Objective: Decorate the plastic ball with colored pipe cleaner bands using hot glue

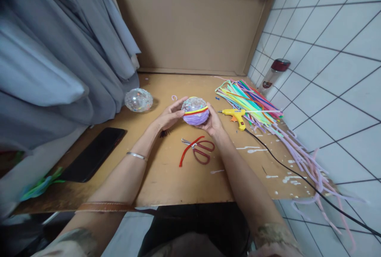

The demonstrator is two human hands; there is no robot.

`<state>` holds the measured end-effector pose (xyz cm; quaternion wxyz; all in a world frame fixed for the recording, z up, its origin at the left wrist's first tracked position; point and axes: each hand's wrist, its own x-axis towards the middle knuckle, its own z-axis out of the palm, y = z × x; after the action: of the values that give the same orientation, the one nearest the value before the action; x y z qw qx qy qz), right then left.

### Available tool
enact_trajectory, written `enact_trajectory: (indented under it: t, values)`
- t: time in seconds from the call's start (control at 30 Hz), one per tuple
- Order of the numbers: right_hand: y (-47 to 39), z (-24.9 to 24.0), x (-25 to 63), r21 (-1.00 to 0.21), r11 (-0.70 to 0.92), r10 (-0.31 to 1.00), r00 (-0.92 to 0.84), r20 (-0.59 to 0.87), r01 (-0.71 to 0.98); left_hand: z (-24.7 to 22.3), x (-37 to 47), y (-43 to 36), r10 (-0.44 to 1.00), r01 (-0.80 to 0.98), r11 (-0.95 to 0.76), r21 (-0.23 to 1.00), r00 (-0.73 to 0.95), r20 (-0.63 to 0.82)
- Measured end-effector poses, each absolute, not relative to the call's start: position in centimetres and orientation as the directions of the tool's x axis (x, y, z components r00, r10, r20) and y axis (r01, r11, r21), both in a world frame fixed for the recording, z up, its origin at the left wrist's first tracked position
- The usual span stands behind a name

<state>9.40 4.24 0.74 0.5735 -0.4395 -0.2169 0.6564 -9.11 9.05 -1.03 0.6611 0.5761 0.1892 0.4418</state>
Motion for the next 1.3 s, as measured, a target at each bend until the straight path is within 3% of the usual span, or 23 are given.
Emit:
enact_trajectory:
  t: [0.3,0.5,1.0,1.3]
  values:
    - [4.3,0.4,9.1,-0.859,-0.199,0.945,0.139,-0.296,-0.471,-1.3,-8.8,9.7,0.832,-0.299,-0.110,0.948,0.494,0.253]
    - [3.9,0.0,8.6,-0.933,-0.066,0.962,0.225,-0.154,-0.354,-1.3,-8.2,9.4,0.860,-0.239,-0.126,0.963,0.457,0.226]
    - [3.5,-0.4,7.0,-0.980,-0.046,0.926,0.359,-0.114,-0.192,-0.9,-7.3,8.3,0.930,-0.013,-0.186,0.983,0.320,0.180]
    - [3.6,-1.0,6.7,-0.993,0.025,0.938,0.346,-0.017,-0.115,-0.7,-7.7,8.4,0.934,-0.044,-0.148,0.988,0.322,0.154]
